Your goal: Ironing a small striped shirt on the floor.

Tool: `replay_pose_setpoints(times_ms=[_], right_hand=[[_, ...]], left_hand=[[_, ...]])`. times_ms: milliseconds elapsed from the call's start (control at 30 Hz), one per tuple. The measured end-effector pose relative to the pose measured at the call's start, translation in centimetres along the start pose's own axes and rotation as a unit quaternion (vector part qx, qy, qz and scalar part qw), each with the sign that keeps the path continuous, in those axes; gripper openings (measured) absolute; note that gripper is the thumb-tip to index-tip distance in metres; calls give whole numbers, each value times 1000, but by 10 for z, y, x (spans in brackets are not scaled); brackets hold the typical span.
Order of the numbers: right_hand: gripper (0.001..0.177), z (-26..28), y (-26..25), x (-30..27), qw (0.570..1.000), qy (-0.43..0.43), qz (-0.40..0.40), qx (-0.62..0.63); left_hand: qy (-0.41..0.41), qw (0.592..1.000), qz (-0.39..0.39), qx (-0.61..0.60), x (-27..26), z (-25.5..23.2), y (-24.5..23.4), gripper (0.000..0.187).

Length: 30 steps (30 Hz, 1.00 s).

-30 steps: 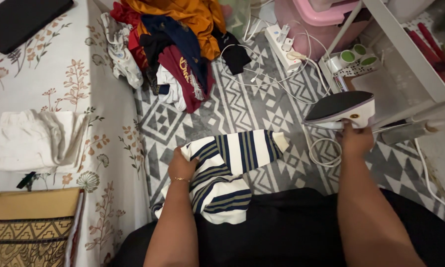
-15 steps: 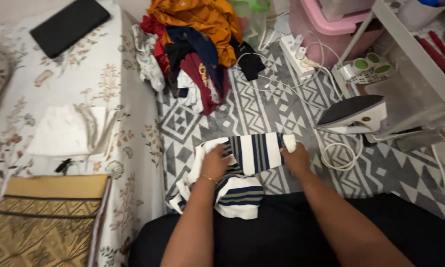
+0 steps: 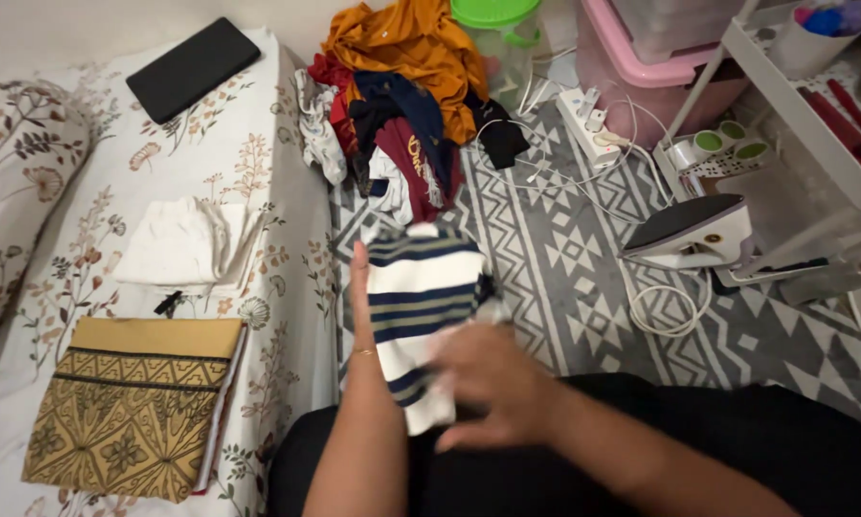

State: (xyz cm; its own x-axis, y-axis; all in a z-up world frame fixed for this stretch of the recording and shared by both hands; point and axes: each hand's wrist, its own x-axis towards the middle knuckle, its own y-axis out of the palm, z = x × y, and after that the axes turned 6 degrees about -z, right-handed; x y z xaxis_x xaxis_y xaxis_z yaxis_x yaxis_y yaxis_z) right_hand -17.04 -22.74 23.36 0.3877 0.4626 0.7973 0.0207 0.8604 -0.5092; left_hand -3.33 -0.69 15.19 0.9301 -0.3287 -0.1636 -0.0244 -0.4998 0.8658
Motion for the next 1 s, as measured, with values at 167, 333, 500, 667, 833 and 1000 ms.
replay_pose_setpoints(times_ms=[167, 333, 500, 667, 833, 1000], right_hand=[[94, -51, -16, -20, 955, 161, -200, -150], [85, -80, -44, -37, 939, 261, -126, -187], [44, -67, -107, -31, 952, 295, -7, -84], [30, -30, -191, -38, 938, 344, -40, 16], [31, -34, -222, 16, 818, 542, 45, -190], [27, -130, -205, 10, 789, 604, -70, 88]], left_hand=[[70, 997, 35, -12, -84, -25, 101, 65], [76, 990, 112, -34, -134, -34, 127, 64], [119, 983, 137, -28, -177, -60, 152, 55], [221, 970, -33, 101, -209, -96, 144, 51], [87, 956, -132, 249, -163, -124, 190, 51], [-45, 926, -129, 353, -26, -142, 134, 41]])
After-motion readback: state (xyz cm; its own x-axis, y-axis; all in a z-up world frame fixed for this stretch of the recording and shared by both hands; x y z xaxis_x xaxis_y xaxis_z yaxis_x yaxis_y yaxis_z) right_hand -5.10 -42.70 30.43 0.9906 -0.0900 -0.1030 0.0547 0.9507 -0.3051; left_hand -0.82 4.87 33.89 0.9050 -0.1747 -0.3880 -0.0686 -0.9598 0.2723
